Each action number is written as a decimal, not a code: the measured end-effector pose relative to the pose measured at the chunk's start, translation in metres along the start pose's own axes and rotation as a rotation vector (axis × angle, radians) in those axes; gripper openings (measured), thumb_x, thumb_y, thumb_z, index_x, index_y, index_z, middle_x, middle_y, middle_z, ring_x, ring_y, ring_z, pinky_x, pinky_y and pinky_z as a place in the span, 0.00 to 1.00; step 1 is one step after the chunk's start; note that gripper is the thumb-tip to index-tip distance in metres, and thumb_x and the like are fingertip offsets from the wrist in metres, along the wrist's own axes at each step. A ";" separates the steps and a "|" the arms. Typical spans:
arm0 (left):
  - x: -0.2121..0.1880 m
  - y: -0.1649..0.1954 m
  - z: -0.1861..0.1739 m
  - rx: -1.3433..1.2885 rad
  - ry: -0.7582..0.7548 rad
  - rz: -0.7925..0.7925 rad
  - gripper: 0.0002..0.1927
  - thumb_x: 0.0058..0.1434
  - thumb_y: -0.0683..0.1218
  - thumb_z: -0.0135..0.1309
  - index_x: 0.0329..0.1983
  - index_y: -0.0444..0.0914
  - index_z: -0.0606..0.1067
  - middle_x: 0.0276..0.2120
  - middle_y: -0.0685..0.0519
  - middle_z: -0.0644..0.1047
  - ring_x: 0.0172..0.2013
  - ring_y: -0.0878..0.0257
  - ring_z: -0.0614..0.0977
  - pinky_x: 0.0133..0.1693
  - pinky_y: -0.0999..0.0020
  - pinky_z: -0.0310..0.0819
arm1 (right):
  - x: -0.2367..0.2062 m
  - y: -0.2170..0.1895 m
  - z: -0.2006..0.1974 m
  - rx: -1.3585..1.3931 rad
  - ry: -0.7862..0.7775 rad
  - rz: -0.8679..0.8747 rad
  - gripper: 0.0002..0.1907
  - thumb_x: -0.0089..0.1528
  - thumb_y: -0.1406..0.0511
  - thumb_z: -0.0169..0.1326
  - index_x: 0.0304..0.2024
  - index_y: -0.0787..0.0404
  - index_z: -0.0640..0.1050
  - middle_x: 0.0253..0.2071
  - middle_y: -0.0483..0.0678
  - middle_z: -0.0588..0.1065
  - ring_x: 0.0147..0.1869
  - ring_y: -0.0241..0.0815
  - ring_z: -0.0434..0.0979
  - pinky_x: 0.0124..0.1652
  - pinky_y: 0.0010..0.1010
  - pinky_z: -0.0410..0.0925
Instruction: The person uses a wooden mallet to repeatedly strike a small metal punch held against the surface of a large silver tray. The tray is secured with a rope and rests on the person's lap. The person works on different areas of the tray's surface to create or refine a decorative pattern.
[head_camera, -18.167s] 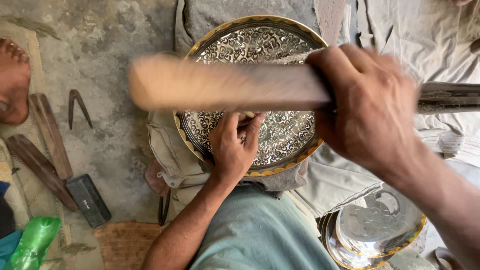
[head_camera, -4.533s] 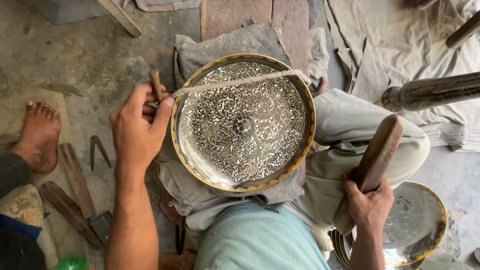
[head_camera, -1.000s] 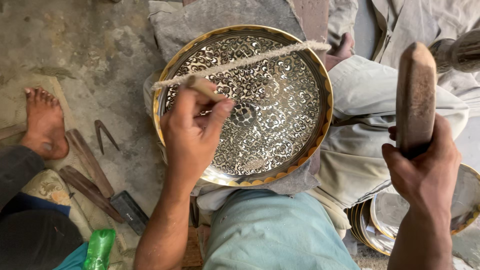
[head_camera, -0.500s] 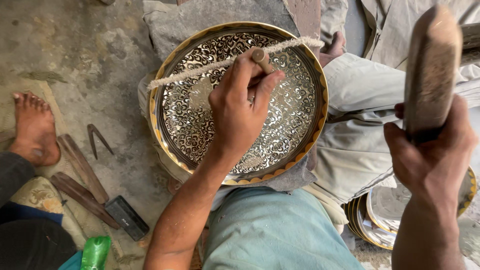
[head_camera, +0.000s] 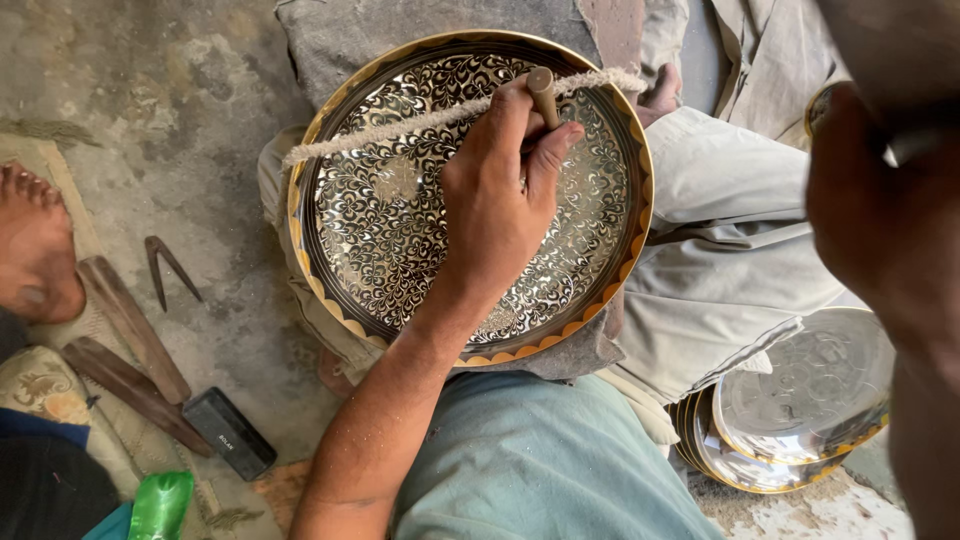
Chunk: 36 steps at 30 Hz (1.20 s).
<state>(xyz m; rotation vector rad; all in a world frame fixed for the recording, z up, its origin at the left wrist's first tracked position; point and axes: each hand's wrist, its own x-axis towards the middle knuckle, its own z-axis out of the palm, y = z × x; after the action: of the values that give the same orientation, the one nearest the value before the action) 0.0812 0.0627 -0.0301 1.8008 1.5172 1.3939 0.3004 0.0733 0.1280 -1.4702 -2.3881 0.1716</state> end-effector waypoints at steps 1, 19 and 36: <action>0.000 0.002 0.001 -0.013 0.018 -0.021 0.13 0.75 0.49 0.55 0.57 0.39 0.71 0.36 0.57 0.78 0.36 0.68 0.84 0.35 0.77 0.85 | 0.009 -0.004 -0.004 -0.064 -0.019 -0.048 0.22 0.62 0.76 0.57 0.59 0.69 0.73 0.47 0.55 0.76 0.46 0.46 0.77 0.45 0.34 0.71; -0.022 0.004 -0.001 -0.048 0.165 -0.036 0.12 0.71 0.47 0.60 0.44 0.37 0.70 0.32 0.55 0.76 0.30 0.65 0.79 0.34 0.69 0.78 | 0.044 -0.068 -0.041 -0.398 -0.170 -0.240 0.25 0.50 0.81 0.60 0.50 0.67 0.78 0.37 0.58 0.75 0.40 0.54 0.76 0.38 0.41 0.70; 0.034 -0.006 -0.013 -0.030 -0.359 0.313 0.25 0.74 0.48 0.60 0.70 0.45 0.64 0.42 0.51 0.80 0.39 0.63 0.86 0.34 0.75 0.85 | -0.067 0.045 0.006 0.068 0.012 0.206 0.27 0.61 0.82 0.50 0.63 0.72 0.66 0.48 0.62 0.73 0.50 0.54 0.76 0.50 0.37 0.71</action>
<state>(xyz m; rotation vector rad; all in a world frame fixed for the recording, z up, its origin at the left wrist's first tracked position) 0.0641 0.0916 -0.0149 2.1973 1.0612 1.1299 0.3637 0.0353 0.0956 -1.6783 -2.1951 0.2889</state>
